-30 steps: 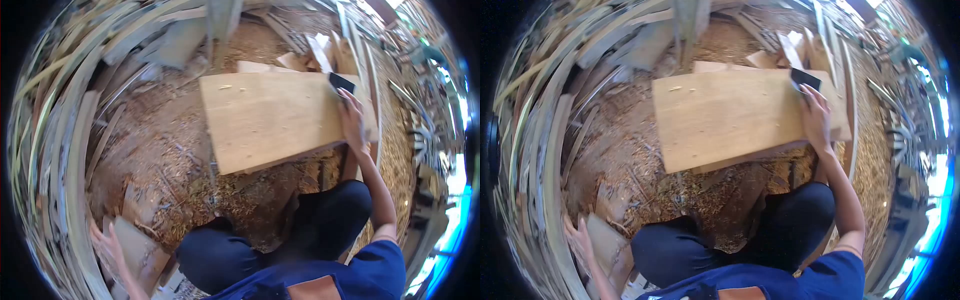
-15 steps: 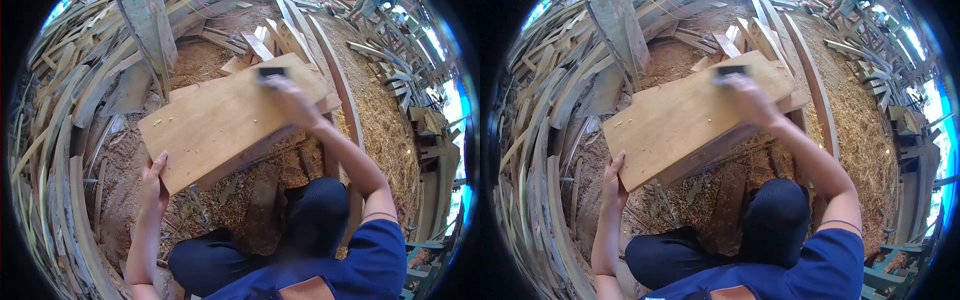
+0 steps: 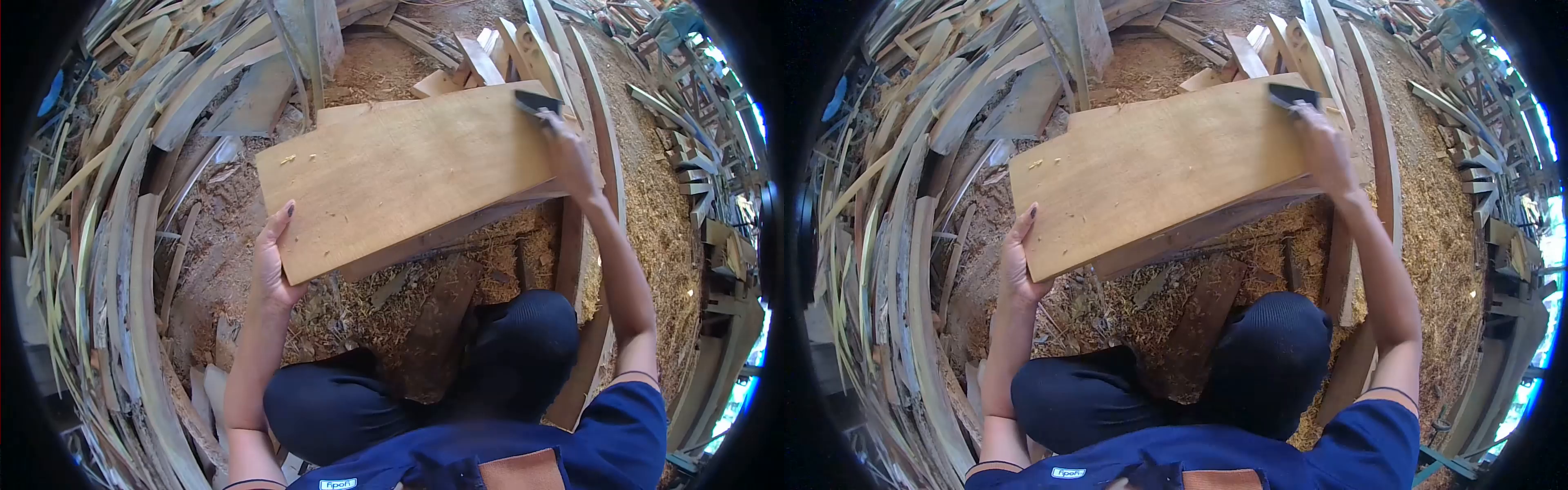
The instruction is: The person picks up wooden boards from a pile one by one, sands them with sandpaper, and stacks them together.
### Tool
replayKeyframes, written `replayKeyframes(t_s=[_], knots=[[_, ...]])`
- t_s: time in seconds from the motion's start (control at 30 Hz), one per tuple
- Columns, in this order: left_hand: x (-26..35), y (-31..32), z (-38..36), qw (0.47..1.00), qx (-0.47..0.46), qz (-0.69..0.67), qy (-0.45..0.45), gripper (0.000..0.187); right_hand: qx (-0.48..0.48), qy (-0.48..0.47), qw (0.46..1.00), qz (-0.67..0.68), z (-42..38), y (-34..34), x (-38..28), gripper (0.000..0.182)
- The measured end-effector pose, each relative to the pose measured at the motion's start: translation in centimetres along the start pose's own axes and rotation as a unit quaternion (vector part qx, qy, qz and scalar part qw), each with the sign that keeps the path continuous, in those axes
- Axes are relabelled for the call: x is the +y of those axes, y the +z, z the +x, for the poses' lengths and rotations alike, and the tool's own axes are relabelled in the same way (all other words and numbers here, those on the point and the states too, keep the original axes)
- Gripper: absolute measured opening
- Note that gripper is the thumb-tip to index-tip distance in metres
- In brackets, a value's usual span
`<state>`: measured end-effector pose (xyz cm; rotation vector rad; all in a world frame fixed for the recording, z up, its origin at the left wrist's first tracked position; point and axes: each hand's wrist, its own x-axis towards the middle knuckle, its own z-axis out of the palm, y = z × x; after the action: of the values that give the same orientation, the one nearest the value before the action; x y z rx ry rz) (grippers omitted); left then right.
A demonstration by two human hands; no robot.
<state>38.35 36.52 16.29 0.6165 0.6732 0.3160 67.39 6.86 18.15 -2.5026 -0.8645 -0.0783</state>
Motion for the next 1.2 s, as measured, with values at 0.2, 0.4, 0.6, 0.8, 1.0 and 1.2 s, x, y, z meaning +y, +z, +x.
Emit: replayKeyframes(t_s=[0.2,0.4,0.6,0.8,1.0,1.2], knots=[[-0.4,0.1,0.0,1.0,0.004,-0.022,0.022,0.042,0.026,-0.419,0.901,-0.106,-2.5,6.3,-10.5,0.041],[0.1,-0.5,-0.1,0.999,-0.032,-0.02,-0.016,0.046,-0.048,-0.148,0.948,-0.276,4.5,2.5,-0.7,0.033],[-0.6,-1.0,0.1,0.997,-0.072,-0.033,-0.009,0.054,0.157,0.172,0.961,0.15,0.9,-2.7,6.1,0.043],[-2.5,-4.7,0.6,0.994,-0.098,0.0,0.044,0.059,0.179,0.274,0.853,0.406,-1.6,-4.1,2.7,0.042],[-3.7,-9.2,0.2,0.986,-0.101,-0.028,0.132,0.058,0.197,0.222,0.77,0.564,-2.6,-4.9,-0.2,0.041],[-1.0,-8.5,-2.3,0.986,-0.008,-0.147,0.076,0.044,0.17,0.14,0.844,0.489,1.5,-7.3,-4.3,0.036]])
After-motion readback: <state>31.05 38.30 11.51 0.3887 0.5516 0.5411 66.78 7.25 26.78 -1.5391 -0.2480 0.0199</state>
